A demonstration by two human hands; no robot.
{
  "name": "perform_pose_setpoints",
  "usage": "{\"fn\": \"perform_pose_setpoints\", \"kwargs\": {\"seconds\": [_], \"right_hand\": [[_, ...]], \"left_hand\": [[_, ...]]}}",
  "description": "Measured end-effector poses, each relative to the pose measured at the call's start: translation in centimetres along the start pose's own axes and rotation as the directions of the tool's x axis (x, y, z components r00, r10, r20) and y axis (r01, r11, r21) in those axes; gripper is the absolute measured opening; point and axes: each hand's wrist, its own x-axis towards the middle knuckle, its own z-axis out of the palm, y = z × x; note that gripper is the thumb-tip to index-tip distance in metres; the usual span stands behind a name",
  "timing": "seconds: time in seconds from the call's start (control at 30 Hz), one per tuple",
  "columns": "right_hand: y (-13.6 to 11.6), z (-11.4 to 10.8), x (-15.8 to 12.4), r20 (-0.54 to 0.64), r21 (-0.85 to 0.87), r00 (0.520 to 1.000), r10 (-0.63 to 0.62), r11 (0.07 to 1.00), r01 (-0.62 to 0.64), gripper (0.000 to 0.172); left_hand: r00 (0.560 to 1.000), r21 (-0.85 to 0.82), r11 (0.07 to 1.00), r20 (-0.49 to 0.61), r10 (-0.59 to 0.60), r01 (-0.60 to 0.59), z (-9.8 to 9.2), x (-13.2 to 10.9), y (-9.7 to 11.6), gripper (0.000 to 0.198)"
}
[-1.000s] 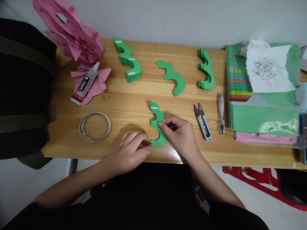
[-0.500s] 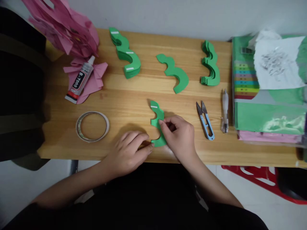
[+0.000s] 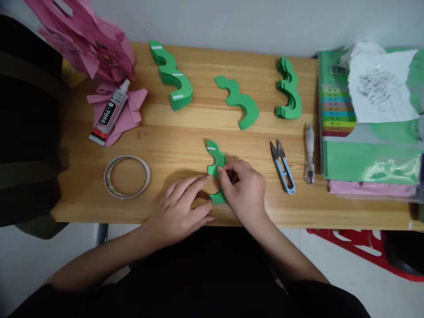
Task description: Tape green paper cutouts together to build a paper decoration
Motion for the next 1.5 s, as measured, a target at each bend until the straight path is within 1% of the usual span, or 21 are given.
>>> {"fn": "perform_pose_setpoints", "kwargs": {"seconds": [0.2,0.3,0.43,0.5,0.6,0.73,0.83,0.97,1.07,1.17,1.27,1.4,1.5], "right_hand": [[-0.2,0.0,0.0,0.004,-0.008,1.0,-0.004,1.0,0.004,0.018],[-0.1,0.0,0.1,0.001,-0.011,1.0,-0.015,1.0,0.015,0.019],[-0.1,0.0,0.0,0.008,-0.015,1.0,-0.022,1.0,0.023,0.019],[-0.1,0.0,-0.1,0.009,-0.011,1.0,-0.025,1.0,0.025,0.019],[-0.1,-0.1,-0.1,0.018,0.001,0.999,-0.029,1.0,0.029,0.018],[0.0,-0.4,0.6,0.08,0.045,0.997,-0.013,0.999,0.009,0.015],[-0.1,-0.5,1.7,0.12,0.104,0.993,-0.001,0.994,-0.012,0.018],[-0.1,-0.2,3.6,0.132,0.18,0.991,-0.002,0.983,-0.022,0.021],[0.2,0.1,4.5,0.18,0.204,0.983,0.023,0.977,-0.06,0.022],[0.5,0.1,4.9,0.213,0.206,0.974,0.081,0.97,-0.125,0.023],[0.6,0.0,5.0,0.219,0.226,0.969,0.118,0.959,-0.168,0.023],[0.4,-0.2,5.1,0.195,0.208,0.973,0.122,0.965,-0.163,0.021],[0.4,-0.3,5.1,0.187,0.206,0.972,0.144,0.962,-0.182,0.02]], "left_hand": [[0.998,0.006,1.0,0.065,-0.003,0.003,0.4,-0.3,0.1,0.029],[0.998,0.029,1.0,0.07,0.009,-0.011,0.7,-0.4,0.0,0.042],[0.988,0.058,0.998,0.151,0.028,-0.038,0.5,-0.3,-0.5,0.061],[0.982,0.064,0.997,0.185,0.029,-0.042,0.4,-0.3,-0.7,0.066],[0.979,0.072,0.996,0.204,0.028,-0.043,0.2,-0.3,-1.0,0.07],[0.976,0.082,0.994,0.213,0.046,-0.065,0.1,-0.2,-1.1,0.074],[0.977,0.087,0.993,0.205,0.061,-0.08,0.2,-0.2,-1.1,0.076],[0.981,0.092,0.992,0.186,0.063,-0.081,0.4,-0.2,-1.1,0.078],[0.983,0.097,0.992,0.174,0.062,-0.079,0.4,-0.3,-1.0,0.077],[0.985,0.107,0.991,0.159,0.068,-0.086,0.4,-0.3,-1.0,0.078],[0.986,0.117,0.989,0.152,0.072,-0.091,0.6,-0.2,-1.1,0.081],[0.987,0.101,0.991,0.143,0.07,-0.085,0.7,-0.2,-1.2,0.084],[0.988,0.087,0.993,0.139,0.066,-0.078,0.8,-0.2,-1.2,0.084]]}}
